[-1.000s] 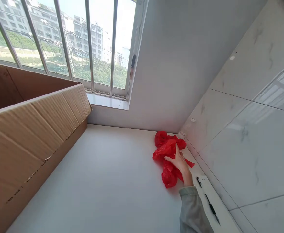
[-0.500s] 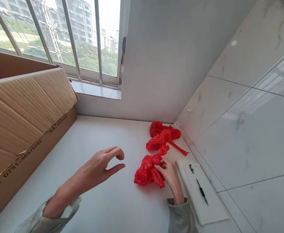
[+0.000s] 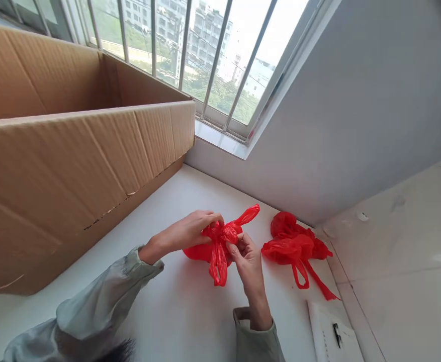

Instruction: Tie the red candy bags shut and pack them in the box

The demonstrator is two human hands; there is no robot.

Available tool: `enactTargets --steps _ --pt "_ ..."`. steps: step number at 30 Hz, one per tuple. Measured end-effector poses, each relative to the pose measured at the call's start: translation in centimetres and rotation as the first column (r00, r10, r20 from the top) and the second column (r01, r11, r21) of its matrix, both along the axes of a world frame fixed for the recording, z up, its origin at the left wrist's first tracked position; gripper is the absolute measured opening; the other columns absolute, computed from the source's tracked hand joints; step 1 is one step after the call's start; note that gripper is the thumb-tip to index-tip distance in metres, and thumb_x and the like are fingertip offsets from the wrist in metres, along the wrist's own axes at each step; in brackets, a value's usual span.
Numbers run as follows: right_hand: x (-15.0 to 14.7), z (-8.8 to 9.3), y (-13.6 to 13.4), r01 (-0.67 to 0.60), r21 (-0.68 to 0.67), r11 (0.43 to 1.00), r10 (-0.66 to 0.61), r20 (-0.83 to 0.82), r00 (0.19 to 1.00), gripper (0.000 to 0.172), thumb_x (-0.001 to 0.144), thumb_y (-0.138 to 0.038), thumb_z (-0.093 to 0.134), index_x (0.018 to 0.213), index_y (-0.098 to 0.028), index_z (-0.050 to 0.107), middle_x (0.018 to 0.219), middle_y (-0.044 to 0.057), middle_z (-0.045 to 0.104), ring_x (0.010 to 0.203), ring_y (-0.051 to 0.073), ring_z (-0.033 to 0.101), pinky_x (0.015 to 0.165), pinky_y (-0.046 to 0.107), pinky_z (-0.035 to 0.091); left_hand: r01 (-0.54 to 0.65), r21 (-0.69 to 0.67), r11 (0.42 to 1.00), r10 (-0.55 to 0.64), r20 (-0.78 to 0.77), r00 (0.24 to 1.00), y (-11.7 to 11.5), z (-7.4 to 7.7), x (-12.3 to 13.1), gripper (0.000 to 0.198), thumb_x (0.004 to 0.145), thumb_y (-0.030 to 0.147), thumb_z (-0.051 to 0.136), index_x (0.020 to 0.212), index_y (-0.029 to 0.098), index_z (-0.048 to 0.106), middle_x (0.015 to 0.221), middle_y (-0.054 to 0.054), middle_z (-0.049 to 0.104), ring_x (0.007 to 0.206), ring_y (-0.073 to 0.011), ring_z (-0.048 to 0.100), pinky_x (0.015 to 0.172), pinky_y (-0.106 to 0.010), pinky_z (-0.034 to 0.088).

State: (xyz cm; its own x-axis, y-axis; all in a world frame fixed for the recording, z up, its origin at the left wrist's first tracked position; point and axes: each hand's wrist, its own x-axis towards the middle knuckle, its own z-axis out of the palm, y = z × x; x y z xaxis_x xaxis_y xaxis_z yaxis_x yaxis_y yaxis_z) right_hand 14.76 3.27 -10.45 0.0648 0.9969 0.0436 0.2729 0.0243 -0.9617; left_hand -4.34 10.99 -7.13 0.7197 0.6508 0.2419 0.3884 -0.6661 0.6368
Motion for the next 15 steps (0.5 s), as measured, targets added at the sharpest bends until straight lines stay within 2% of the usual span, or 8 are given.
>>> enactTargets --steps 3,6,8,9,10,12,15 --pt "1.0 1.2 0.8 0.005 -0.017 1.000 -0.003 0.138 0.990 0.033 0.080 -0.053 0.070 0.082 -0.021 0.062 0.072 0.001 0.065 0.062 0.016 0.058 0.059 0.028 0.047 -0.021 -0.003 1.000 0.021 0.009 1.000 0.5 -0.5 -0.4 0.016 0.075 0.004 0.052 0.077 0.019 0.047 0.076 0.003 0.054 0.066 -0.0122 0.046 0.061 -0.024 0.034" --pt "1.5 1.6 2.1 0.048 0.047 0.998 -0.061 0.324 0.944 0.032 0.078 -0.049 0.073 0.093 -0.022 0.065 0.091 0.004 0.069 0.071 0.018 0.060 0.062 0.028 0.045 -0.005 -0.016 1.000 0.005 -0.002 1.000 0.5 -1.4 -0.2 0.020 0.072 0.002 0.052 0.079 0.020 0.047 0.078 0.002 0.056 0.067 -0.0122 0.047 0.060 -0.023 0.034" --pt "1.3 1.3 2.9 -0.056 0.044 0.997 0.032 0.435 0.900 0.037 0.080 -0.046 0.070 0.108 -0.022 0.066 0.108 0.007 0.069 0.082 0.020 0.062 0.066 0.030 0.046 0.017 -0.019 1.000 -0.017 -0.014 1.000 0.6 -1.9 0.0 0.019 0.073 0.003 0.053 0.079 0.020 0.045 0.078 0.003 0.056 0.067 -0.0123 0.047 0.060 -0.023 0.034" --pt "1.1 1.1 3.3 -0.126 0.018 0.992 0.103 0.466 0.879 0.037 0.082 -0.044 0.068 0.112 -0.022 0.066 0.110 0.008 0.069 0.085 0.021 0.062 0.068 0.031 0.046 0.023 -0.018 1.000 -0.024 -0.022 0.999 0.6 -2.0 -0.1 0.019 0.074 0.003 0.052 0.077 0.020 0.043 0.077 0.003 0.054 0.066 -0.0122 0.046 0.059 -0.024 0.033" --pt "1.0 1.0 3.5 -0.183 -0.014 0.983 0.167 0.474 0.865 0.034 0.084 -0.041 0.066 0.112 -0.022 0.067 0.107 0.007 0.070 0.085 0.021 0.062 0.070 0.031 0.046 0.025 -0.018 1.000 -0.025 -0.032 0.999 0.7 -2.1 -0.2 0.020 0.074 0.003 0.049 0.075 0.020 0.041 0.075 0.003 0.053 0.064 -0.0119 0.044 0.058 -0.024 0.031" --pt "0.8 0.7 3.8 -0.231 -0.055 0.971 0.229 0.470 0.853 0.021 0.086 -0.035 0.063 0.100 -0.022 0.071 0.093 0.004 0.070 0.079 0.019 0.061 0.071 0.030 0.045 0.020 -0.021 1.000 -0.021 -0.054 0.998 1.1 -2.2 -0.5 0.022 0.073 -0.001 0.044 0.071 0.020 0.036 0.072 0.004 0.048 0.061 -0.0115 0.039 0.057 -0.025 0.028" --pt "1.1 0.8 3.9 -0.192 -0.047 0.980 0.193 0.440 0.877 0.010 0.086 -0.030 0.061 0.086 -0.022 0.067 0.083 0.000 0.068 0.073 0.016 0.058 0.067 0.028 0.043 0.017 -0.041 0.999 -0.021 -0.088 0.996 1.9 -2.0 -1.1 0.024 0.069 -0.003 0.039 0.068 0.020 0.032 0.069 0.004 0.043 0.060 -0.0113 0.035 0.056 -0.026 0.025"
